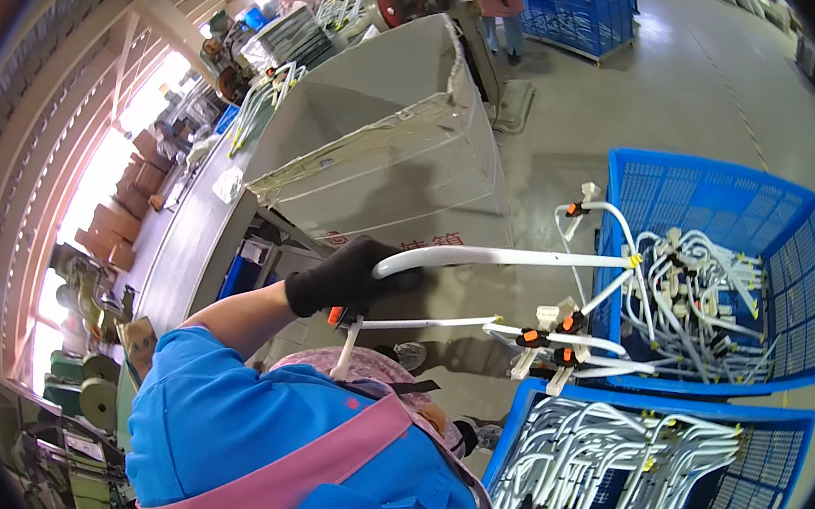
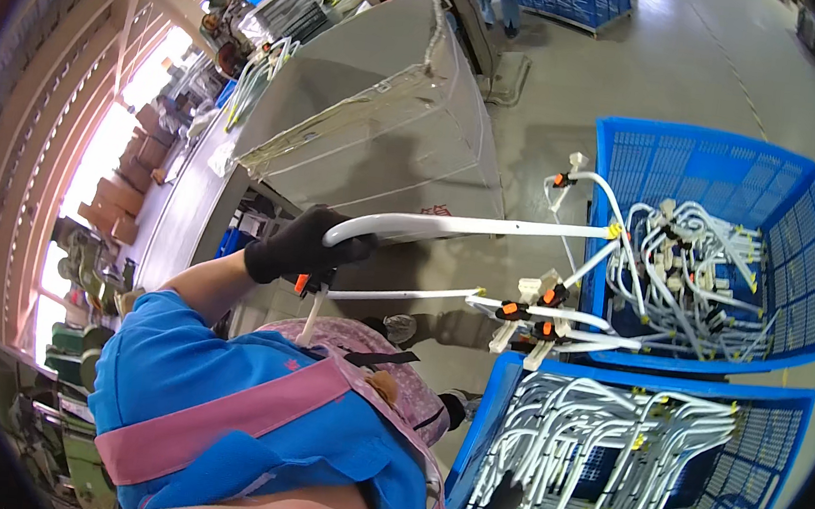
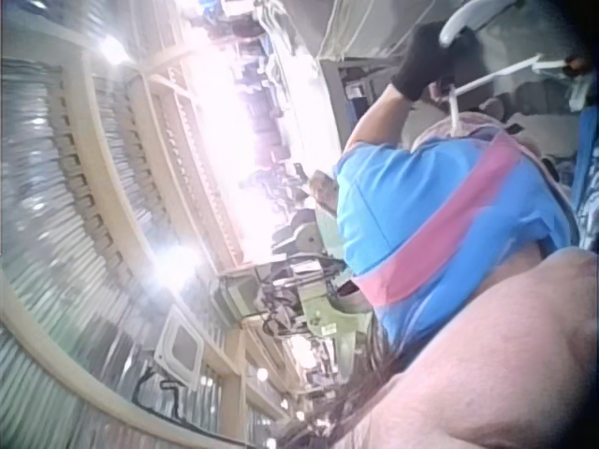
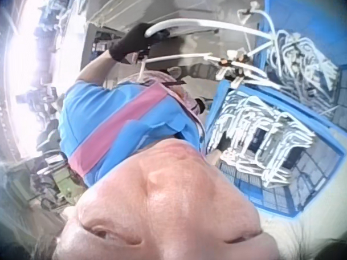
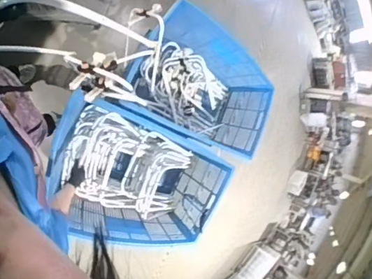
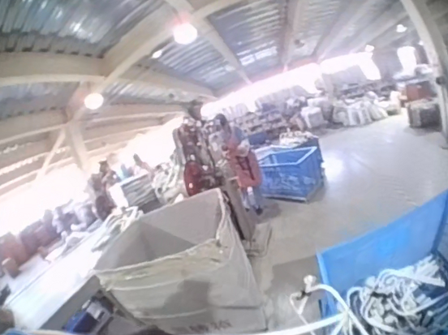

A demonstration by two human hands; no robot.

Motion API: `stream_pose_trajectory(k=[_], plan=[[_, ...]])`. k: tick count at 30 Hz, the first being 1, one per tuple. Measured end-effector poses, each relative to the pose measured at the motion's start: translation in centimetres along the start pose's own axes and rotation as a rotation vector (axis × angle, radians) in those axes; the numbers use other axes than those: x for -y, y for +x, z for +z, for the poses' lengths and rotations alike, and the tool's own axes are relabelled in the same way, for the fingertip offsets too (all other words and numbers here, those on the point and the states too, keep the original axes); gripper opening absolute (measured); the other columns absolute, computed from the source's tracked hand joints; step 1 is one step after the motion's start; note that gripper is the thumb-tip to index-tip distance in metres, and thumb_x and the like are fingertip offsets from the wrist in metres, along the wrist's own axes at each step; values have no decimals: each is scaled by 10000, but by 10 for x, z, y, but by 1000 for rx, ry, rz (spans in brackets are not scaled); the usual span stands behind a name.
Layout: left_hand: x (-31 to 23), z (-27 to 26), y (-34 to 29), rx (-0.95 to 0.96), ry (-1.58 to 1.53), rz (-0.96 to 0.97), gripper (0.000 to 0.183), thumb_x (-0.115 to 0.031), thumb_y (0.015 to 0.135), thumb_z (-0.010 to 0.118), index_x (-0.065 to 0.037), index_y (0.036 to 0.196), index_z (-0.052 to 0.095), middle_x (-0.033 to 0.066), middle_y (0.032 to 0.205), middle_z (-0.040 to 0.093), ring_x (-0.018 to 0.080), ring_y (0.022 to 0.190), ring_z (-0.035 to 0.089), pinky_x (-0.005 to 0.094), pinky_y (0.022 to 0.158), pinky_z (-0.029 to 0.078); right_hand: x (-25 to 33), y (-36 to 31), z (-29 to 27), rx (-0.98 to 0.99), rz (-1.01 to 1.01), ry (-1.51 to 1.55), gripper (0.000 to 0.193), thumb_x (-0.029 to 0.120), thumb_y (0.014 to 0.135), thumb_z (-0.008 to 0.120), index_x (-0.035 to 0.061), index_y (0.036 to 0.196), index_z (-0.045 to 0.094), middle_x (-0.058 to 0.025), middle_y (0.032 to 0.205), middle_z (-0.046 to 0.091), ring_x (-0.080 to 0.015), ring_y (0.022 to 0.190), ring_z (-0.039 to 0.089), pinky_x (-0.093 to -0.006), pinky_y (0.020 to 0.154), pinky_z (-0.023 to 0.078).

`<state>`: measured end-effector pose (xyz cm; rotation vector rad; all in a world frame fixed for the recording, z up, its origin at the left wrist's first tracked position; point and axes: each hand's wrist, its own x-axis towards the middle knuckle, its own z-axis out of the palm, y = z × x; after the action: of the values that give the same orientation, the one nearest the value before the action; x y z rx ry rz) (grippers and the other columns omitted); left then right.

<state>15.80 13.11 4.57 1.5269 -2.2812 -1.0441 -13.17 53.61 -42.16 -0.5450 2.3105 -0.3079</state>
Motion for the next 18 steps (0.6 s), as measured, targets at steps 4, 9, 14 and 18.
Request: stream_pose_trajectory(k=[4, 9, 14, 18], plan=[[15, -30, 20, -255, -47, 142, 213, -196, 899, 638, -24, 1019, 675, 18, 730, 647, 45, 656, 549, 255, 594, 471, 30, -76, -50, -117, -40, -122, 644, 521, 812, 622, -98, 989, 635, -327, 965, 617, -456, 904, 592, -506, 813, 468], [44, -84, 51, -312, -186, 168, 158, -139, 887, 632, -30, 986, 688, 64, 849, 707, 85, 709, 605, 274, 640, 503, 89, -153, -145, 7, 213, -269, 864, 739, 834, 401, -7, 1234, 574, -273, 1204, 576, -395, 1162, 528, -458, 972, 422], [78, -106, 103, -232, -359, 501, 170, -136, 828, 684, -39, 968, 689, 139, 788, 688, 179, 660, 661, 306, 627, 514, 194, -253, -165, -480, 310, -268, 678, 622, 807, 611, 5, 1077, 678, -233, 993, 668, -348, 812, 662, -432, 720, 529], [84, -124, 149, -108, -250, 783, 222, -148, 794, 720, -58, 994, 681, 135, 724, 661, 274, 626, 652, 337, 564, 494, 265, -341, -125, -967, 169, 3, 512, 550, 836, 617, 53, 730, 683, -171, 743, 663, -335, 563, 606, -324, 528, 505]])
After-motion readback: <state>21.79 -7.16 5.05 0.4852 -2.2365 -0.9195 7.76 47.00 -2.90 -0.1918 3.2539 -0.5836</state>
